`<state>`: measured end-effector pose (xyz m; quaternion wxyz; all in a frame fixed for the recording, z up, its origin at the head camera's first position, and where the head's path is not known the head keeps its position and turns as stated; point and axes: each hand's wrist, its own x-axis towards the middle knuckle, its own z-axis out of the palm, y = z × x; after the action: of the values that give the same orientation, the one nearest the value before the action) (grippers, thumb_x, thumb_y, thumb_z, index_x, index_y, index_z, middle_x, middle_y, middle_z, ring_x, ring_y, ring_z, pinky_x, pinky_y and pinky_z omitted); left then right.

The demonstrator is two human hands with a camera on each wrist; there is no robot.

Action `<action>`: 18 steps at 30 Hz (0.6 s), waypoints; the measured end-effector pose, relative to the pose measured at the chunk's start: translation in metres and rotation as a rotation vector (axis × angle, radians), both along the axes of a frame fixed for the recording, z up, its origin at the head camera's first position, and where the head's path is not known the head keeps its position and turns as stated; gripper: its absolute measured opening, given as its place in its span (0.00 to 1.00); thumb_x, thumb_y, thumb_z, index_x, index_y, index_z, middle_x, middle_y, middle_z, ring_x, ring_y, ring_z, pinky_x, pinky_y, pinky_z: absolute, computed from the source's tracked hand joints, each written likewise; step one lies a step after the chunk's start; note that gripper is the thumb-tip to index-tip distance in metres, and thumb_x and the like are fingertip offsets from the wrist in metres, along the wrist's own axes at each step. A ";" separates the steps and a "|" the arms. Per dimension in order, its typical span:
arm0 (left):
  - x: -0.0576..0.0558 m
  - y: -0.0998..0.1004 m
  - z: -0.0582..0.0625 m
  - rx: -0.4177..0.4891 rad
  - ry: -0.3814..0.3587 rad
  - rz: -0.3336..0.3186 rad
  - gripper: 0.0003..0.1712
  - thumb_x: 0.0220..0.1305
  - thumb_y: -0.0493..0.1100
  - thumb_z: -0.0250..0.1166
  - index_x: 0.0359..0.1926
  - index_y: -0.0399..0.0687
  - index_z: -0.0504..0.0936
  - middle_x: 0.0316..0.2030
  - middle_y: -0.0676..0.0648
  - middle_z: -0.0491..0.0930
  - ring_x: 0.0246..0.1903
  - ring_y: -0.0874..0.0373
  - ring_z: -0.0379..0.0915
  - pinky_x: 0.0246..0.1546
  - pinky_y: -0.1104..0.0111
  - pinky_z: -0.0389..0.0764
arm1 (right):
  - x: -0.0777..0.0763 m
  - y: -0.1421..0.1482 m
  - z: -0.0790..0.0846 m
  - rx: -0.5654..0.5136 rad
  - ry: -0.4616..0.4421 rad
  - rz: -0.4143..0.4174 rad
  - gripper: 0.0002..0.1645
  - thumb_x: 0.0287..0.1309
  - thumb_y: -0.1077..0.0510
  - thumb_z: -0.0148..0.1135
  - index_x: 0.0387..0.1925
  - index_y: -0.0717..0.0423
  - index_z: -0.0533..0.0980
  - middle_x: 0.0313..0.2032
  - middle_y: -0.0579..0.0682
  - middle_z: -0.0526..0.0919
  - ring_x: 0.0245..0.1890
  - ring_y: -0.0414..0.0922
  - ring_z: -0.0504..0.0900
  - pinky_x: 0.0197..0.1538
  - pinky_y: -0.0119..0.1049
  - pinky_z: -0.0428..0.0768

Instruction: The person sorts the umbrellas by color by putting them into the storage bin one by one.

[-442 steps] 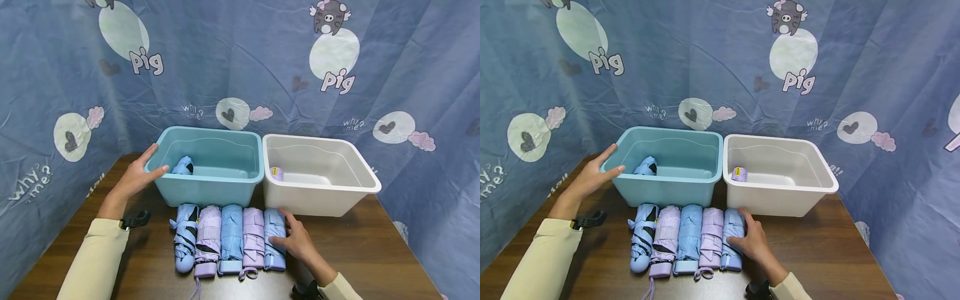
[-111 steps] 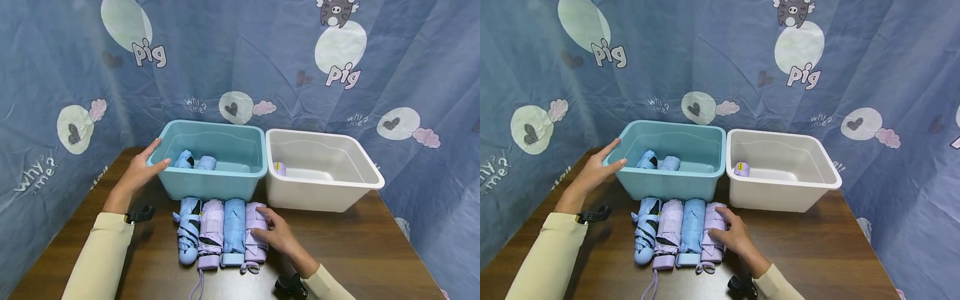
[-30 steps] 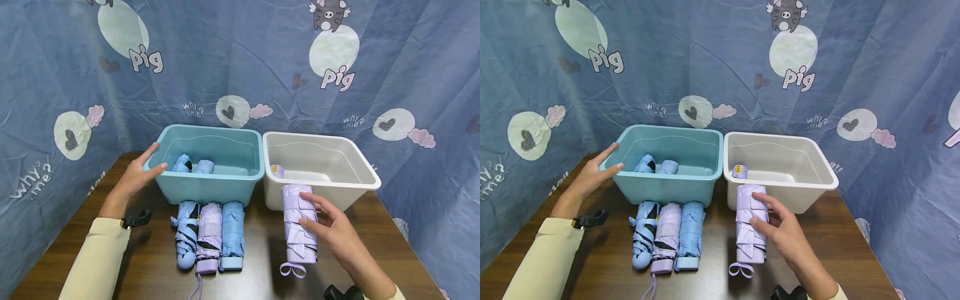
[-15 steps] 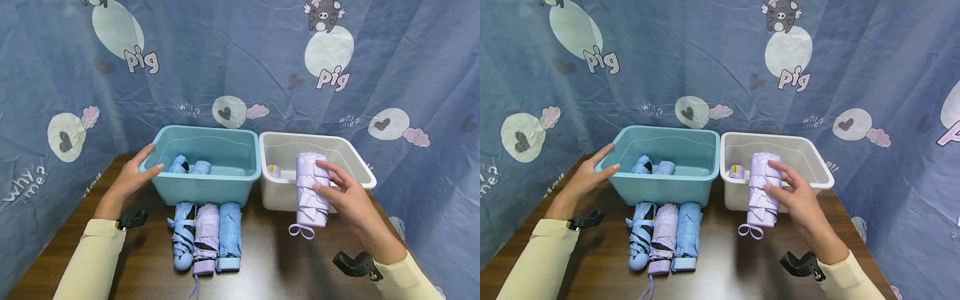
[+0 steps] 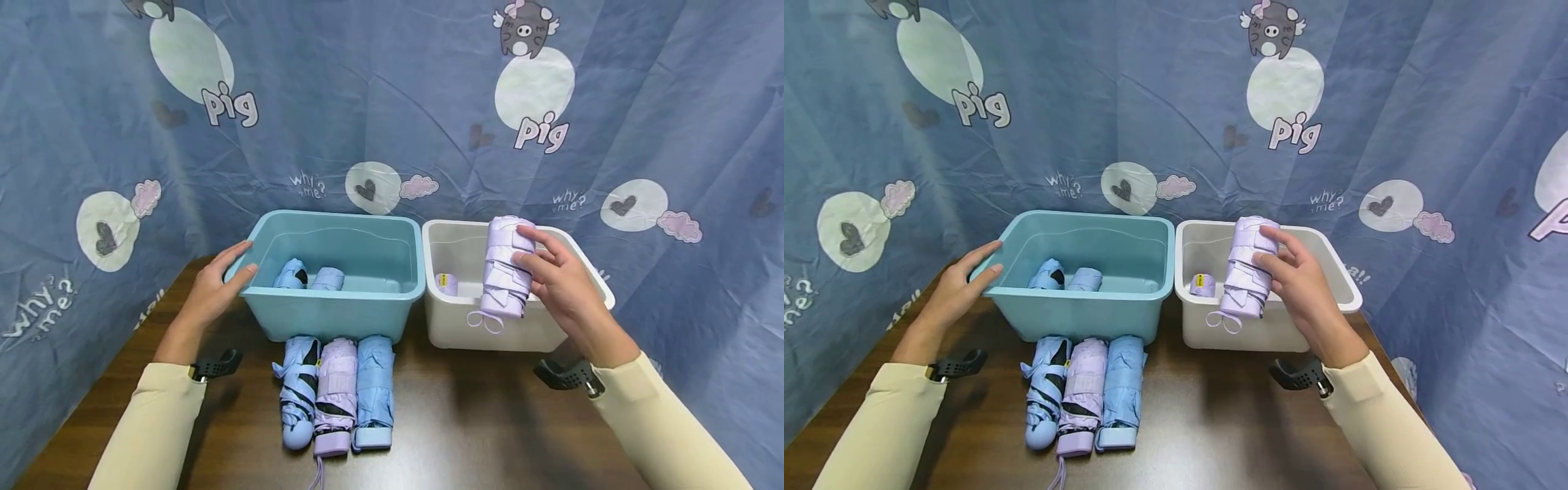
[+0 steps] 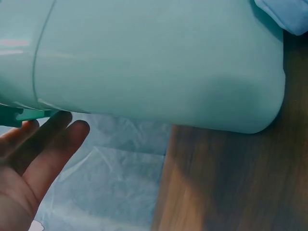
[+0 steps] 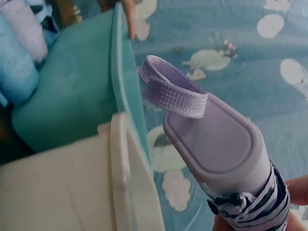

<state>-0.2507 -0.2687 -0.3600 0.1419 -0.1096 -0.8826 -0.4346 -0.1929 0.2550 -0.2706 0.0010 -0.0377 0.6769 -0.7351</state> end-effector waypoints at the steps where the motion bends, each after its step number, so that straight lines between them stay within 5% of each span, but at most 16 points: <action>1: 0.000 0.000 0.001 -0.002 0.003 0.007 0.36 0.69 0.52 0.57 0.73 0.46 0.60 0.71 0.35 0.54 0.68 0.33 0.49 0.61 0.34 0.54 | -0.005 0.000 0.000 -0.005 -0.004 -0.006 0.33 0.63 0.61 0.61 0.68 0.50 0.64 0.50 0.55 0.67 0.43 0.44 0.76 0.42 0.31 0.79; 7: -0.002 0.000 0.004 -0.034 0.003 0.025 0.36 0.68 0.53 0.58 0.73 0.47 0.60 0.70 0.35 0.55 0.66 0.32 0.52 0.58 0.34 0.57 | -0.035 -0.001 -0.004 -0.067 -0.026 -0.031 0.31 0.64 0.64 0.58 0.68 0.51 0.64 0.50 0.55 0.66 0.38 0.41 0.79 0.40 0.30 0.80; 18: -0.007 0.003 0.006 -0.097 -0.020 -0.001 0.40 0.68 0.53 0.58 0.75 0.47 0.55 0.74 0.37 0.46 0.70 0.32 0.43 0.61 0.32 0.49 | -0.079 0.000 -0.027 -0.118 -0.069 -0.069 0.35 0.65 0.68 0.54 0.71 0.52 0.60 0.48 0.54 0.66 0.37 0.41 0.79 0.40 0.30 0.80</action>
<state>-0.2575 -0.2659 -0.3543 0.1273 -0.1126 -0.9039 -0.3925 -0.2720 0.2549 -0.2975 -0.0034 0.0108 0.6328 -0.7742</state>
